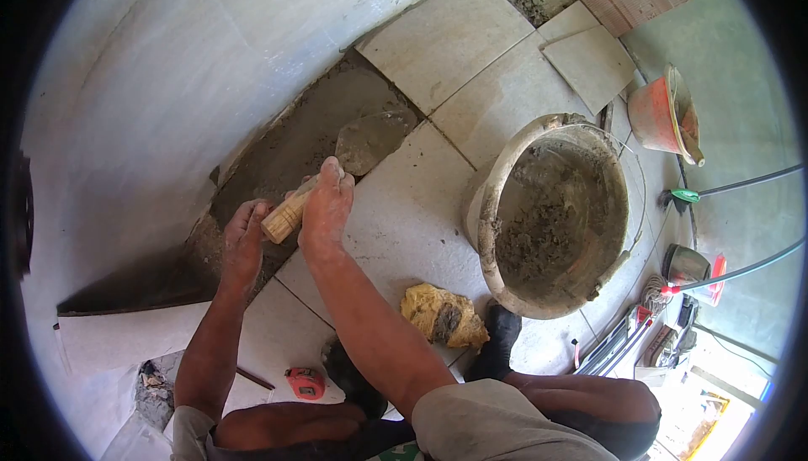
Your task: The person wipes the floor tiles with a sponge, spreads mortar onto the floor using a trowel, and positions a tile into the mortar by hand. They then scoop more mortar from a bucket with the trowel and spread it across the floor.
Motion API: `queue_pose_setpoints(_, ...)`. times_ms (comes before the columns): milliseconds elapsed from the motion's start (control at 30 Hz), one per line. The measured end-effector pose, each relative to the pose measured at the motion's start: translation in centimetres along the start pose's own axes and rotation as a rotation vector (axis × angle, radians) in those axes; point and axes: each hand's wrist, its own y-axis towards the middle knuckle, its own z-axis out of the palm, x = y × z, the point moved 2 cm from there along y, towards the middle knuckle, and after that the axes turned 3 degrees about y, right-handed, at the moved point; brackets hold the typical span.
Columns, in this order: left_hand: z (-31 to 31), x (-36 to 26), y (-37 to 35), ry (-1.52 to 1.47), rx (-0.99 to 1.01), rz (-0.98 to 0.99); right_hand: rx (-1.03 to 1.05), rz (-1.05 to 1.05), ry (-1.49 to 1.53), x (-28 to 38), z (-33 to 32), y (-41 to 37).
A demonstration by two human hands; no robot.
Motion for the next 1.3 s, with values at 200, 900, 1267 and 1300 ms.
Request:
queue_pose_setpoints(200,-0.2,1.0,0.2,0.027,0.014,-0.014,0.003,0.011,-0.008,-0.5,0.8,0.8)
queue_pose_setpoints(900,-3.1,1.3,1.1,-0.075,-0.162,-0.091,0.174,-0.268,-0.668,-8.3,3.0,11.0)
queue_pose_setpoints(1267,-3.5,2.7,1.0,-0.023,-0.139,-0.138,0.266,-0.563,-1.16,-7.8,5.3,13.3)
queue_pose_setpoints(1300,-3.4,2.7,1.1,-0.029,-0.135,-0.142,0.376,-0.666,-1.462,-5.4,6.3,11.0)
